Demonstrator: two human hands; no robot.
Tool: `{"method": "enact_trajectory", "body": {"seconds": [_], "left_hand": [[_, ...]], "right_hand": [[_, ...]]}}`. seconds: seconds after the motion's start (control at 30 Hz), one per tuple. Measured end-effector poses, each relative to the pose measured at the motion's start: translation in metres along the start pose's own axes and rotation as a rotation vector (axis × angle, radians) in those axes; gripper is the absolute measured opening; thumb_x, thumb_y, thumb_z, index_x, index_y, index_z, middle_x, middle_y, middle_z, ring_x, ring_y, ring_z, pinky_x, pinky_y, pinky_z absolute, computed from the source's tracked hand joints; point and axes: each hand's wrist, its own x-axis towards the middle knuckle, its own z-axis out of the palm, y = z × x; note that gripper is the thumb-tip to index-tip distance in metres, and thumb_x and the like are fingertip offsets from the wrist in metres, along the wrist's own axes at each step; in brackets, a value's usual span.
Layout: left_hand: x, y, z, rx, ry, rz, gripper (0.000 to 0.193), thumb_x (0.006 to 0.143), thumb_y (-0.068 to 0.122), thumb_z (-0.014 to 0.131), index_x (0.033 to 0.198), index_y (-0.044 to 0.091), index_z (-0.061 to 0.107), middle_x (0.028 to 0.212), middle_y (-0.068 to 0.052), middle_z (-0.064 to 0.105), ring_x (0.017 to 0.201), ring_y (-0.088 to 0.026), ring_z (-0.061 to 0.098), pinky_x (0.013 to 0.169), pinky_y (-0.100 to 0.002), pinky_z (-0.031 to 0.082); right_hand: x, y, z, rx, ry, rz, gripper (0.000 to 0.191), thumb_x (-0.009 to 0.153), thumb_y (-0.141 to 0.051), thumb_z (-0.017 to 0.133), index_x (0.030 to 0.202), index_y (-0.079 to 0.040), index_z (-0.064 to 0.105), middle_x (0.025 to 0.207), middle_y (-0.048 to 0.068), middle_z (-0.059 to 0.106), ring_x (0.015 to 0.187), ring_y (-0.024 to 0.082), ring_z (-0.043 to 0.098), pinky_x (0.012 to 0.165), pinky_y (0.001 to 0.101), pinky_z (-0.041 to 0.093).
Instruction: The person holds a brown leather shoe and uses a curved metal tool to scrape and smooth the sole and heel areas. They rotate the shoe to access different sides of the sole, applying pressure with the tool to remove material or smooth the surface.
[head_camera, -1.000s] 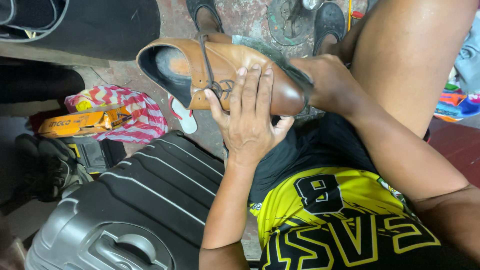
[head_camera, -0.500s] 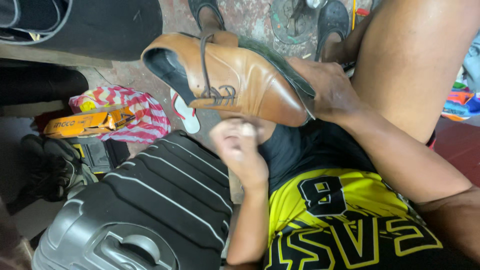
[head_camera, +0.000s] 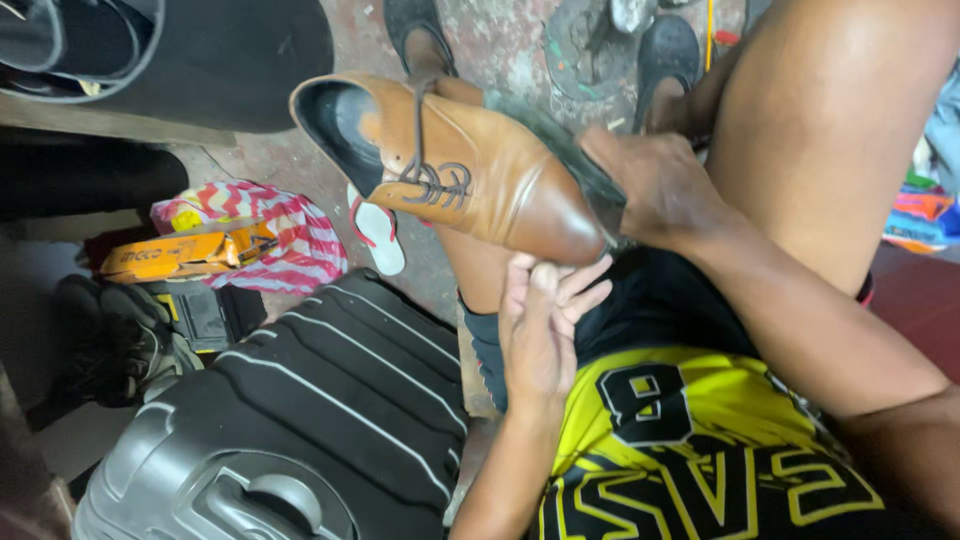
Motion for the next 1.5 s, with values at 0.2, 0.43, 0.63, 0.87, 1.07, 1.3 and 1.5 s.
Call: {"method": "enact_trajectory", "body": {"seconds": [0.2,0.43,0.63,0.87,1.07,1.3,1.5], "left_hand": [[0.023,0.005,0.011,-0.347,0.116,-0.049,0.054,0.1,0.027,0.066,0.145,0.004,0.047,0.136,-0.012,0.063,0.124,-0.028,0.062,0.105,-0.048,0.052],[0.051,-0.001,0.017,-0.266,0.202,0.013,0.053,0.093,0.007,0.072,0.141,0.006,0.053,0.132,-0.007,0.065,0.12,-0.021,0.064,0.107,-0.041,0.051],[0.049,-0.009,0.012,-0.268,0.131,0.02,0.059,0.092,0.014,0.076,0.144,0.003,0.051,0.132,-0.01,0.063,0.122,-0.024,0.062,0.109,-0.041,0.05],[0.051,-0.013,0.01,-0.222,0.012,0.04,0.064,0.092,0.015,0.078,0.147,0.003,0.049,0.137,-0.011,0.061,0.126,-0.025,0.06,0.112,-0.043,0.048],[0.062,0.01,0.05,-0.165,-0.121,0.161,0.065,0.091,0.015,0.079,0.147,0.003,0.049,0.138,-0.01,0.06,0.129,-0.025,0.058,0.116,-0.044,0.045],[0.081,0.045,0.102,-0.21,-0.272,0.198,0.063,0.091,0.018,0.079,0.145,0.002,0.05,0.135,-0.01,0.063,0.127,-0.025,0.061,0.114,-0.043,0.046],[0.109,0.031,0.093,-0.188,-0.187,0.187,0.062,0.093,0.016,0.078,0.147,0.004,0.049,0.136,-0.008,0.062,0.127,-0.023,0.06,0.115,-0.042,0.046]], "right_hand": [[-0.003,-0.001,0.002,0.034,-0.014,-0.054,0.043,0.075,-0.017,0.073,0.113,-0.003,0.057,0.1,0.02,0.069,0.1,0.043,0.066,0.078,0.0513,0.05],[-0.001,-0.006,0.003,0.08,0.046,-0.064,0.041,0.077,-0.014,0.071,0.113,-0.002,0.057,0.101,0.02,0.069,0.097,0.043,0.066,0.076,0.0506,0.05],[-0.003,-0.002,0.0,0.187,0.06,-0.136,0.034,0.081,-0.019,0.075,0.097,-0.002,0.05,0.085,0.02,0.062,0.085,0.044,0.063,0.07,0.0491,0.048],[0.0,-0.008,-0.016,0.127,0.081,-0.158,0.038,0.078,-0.017,0.075,0.104,-0.002,0.052,0.09,0.019,0.064,0.087,0.044,0.065,0.07,0.0501,0.049],[0.02,-0.034,-0.066,0.007,0.205,-0.218,0.031,0.081,-0.018,0.071,0.103,-0.003,0.055,0.088,0.017,0.065,0.089,0.042,0.066,0.068,0.0497,0.049],[0.05,-0.05,-0.117,-0.012,0.356,-0.339,0.023,0.088,-0.018,0.067,0.101,-0.005,0.054,0.088,0.015,0.065,0.087,0.04,0.067,0.067,0.0487,0.051],[0.065,-0.023,-0.099,-0.002,0.26,-0.221,0.026,0.084,-0.018,0.068,0.096,-0.004,0.05,0.086,0.016,0.064,0.087,0.042,0.066,0.067,0.0516,0.049]]}}
